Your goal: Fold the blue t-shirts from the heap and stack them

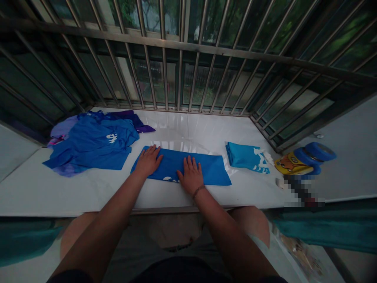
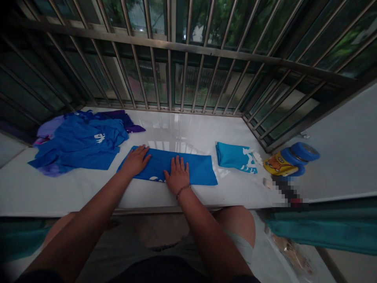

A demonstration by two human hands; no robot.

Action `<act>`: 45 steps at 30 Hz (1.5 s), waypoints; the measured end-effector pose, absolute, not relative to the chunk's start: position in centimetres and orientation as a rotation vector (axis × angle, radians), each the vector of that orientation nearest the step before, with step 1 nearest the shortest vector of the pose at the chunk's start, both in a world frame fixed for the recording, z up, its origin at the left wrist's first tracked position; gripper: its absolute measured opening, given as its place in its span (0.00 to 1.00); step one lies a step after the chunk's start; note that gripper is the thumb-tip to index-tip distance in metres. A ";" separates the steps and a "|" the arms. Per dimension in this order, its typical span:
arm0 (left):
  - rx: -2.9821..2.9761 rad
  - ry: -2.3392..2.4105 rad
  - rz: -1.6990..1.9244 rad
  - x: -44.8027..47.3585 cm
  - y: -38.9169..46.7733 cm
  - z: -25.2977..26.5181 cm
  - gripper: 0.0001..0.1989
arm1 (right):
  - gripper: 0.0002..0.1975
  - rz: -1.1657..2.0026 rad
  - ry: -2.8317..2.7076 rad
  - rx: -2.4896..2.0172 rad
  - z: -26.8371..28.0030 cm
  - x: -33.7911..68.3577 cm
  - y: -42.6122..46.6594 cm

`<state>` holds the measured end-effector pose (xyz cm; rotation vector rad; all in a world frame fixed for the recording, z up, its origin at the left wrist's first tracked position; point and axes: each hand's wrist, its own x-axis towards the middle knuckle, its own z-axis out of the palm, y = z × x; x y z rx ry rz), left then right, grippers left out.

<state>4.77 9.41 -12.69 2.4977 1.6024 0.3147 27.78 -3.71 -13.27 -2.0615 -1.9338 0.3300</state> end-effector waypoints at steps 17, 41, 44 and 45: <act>2.209 1.968 0.248 1.2 6.1 -13.4 0.39 | 0.38 0.157 -1.808 -2.459 -11.7 37.8 -3.2; 2.534 1.147 0.284 -0.8 14.5 -3.5 0.15 | 0.14 0.100 -2.442 -2.049 0.5 46.1 -1.0; 2.556 1.133 0.570 -2.0 11.7 -1.6 0.14 | 0.13 -0.259 -2.370 -2.019 1.9 46.1 -3.4; 2.547 1.135 0.633 -2.5 10.6 -1.6 0.13 | 0.12 -0.334 -2.348 -2.018 1.8 46.1 -4.4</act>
